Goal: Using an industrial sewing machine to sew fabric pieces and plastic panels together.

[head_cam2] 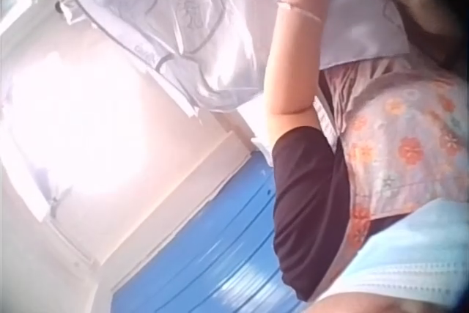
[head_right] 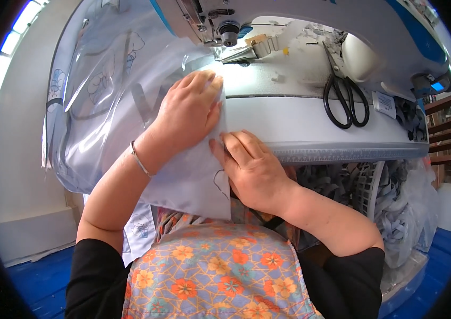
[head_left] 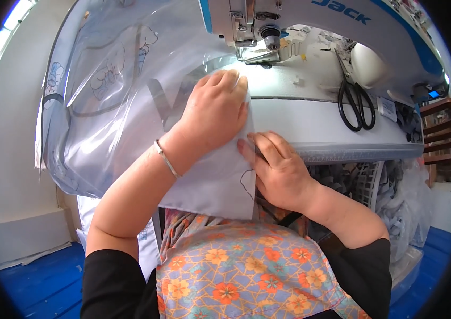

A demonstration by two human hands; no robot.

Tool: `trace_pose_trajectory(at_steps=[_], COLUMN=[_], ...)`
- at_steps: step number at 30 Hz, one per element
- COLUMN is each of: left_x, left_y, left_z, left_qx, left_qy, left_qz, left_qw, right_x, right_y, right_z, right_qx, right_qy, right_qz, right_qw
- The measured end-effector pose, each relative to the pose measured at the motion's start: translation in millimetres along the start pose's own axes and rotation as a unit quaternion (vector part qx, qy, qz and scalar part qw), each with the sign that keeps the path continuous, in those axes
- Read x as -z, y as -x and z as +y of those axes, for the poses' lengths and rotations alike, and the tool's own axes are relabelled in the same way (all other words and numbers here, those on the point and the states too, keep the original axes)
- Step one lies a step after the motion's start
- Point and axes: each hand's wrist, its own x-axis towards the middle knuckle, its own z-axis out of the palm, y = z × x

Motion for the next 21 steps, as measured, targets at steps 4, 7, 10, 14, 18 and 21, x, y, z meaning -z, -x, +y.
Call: trace_pose_trajectory(at_steps=[4,7,10,14,18,21], left_x=[6.1,19.2,9.2,14.3,17.2,21.5], left_y=[-5.7,-2.3,1.3,4.2,-2.6,-4.1], left_z=[-9.7,10.1,-3.6,8.1,-3.2,2.0], left_qx=[0.011,0.033,0.005,0.009,0.004,0.017], left_qy=[0.004,0.058,0.026,0.041,0.027,0.020], left_qz=[-0.020,-0.089,-0.041,-0.061,-0.067,-0.146], left_qw=[1.000,0.994,0.999,0.997,0.997,0.989], right_x=[-1.5,-0.8,0.3,-1.5,-2.0,4.0], right_y=[8.5,11.9,9.4,6.6,-1.1,-7.6], right_z=[5.5,9.6,7.0,10.9,11.3,12.0], right_qx=[0.035,0.054,0.052,0.050,0.051,0.039], right_qy=[0.014,-0.007,0.010,0.020,0.009,0.001], right_qz=[0.002,0.011,0.001,0.013,0.040,0.025], right_qw=[0.999,0.998,0.999,0.998,0.998,0.999])
